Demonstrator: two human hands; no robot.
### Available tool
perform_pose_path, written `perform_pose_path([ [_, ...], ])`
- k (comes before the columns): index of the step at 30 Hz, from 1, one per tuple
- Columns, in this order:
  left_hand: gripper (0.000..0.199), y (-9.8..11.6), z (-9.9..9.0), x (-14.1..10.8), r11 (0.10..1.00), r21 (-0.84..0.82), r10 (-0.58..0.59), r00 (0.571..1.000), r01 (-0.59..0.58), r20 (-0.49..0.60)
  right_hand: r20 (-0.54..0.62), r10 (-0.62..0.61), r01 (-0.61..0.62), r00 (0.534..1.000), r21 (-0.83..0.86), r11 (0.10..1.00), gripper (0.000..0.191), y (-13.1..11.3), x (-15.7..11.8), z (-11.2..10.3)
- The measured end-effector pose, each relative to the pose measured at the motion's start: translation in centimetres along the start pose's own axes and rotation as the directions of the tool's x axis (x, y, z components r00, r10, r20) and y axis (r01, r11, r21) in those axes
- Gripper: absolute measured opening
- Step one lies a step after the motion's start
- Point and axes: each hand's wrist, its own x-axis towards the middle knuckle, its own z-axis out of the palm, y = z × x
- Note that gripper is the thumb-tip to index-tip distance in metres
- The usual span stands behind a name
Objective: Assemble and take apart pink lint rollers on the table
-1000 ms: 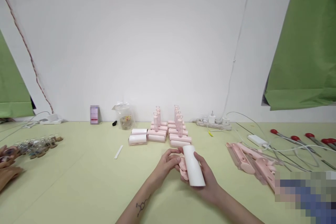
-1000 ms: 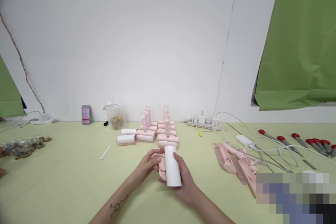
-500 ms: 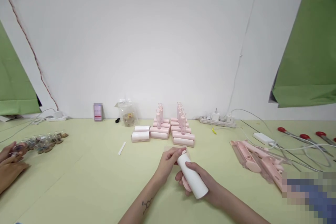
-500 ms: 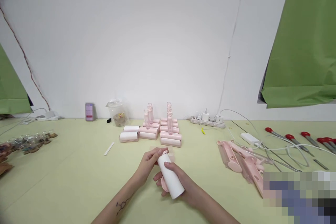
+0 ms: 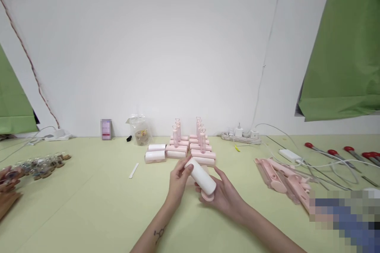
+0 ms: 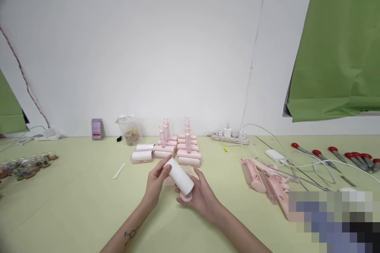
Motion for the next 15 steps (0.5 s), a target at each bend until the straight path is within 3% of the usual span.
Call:
perform_pose_path([
  [2, 0.030, -0.2, -0.3, 0.1, 0.988, 0.064, 0.139, 0.990, -0.139, 0.010, -0.048, -0.041, 0.043, 0.998, 0.059, 0.997, 0.045, -0.2, 0.3, -0.5],
  [6, 0.031, -0.8, 0.1, -0.4, 0.921, 0.166, 0.328, 0.932, -0.352, 0.157, -0.074, -0.073, 0.080, 0.995, 0.100, 0.992, 0.043, -0.4, 0.6, -1.2],
  [15, 0.039, -0.8, 0.7, -1.0, 0.826, 0.215, 0.469, 0.846, -0.522, 0.252, -0.112, -0.136, 0.141, 0.984, 0.046, 0.989, 0.035, -1.0, 0.4, -0.7],
])
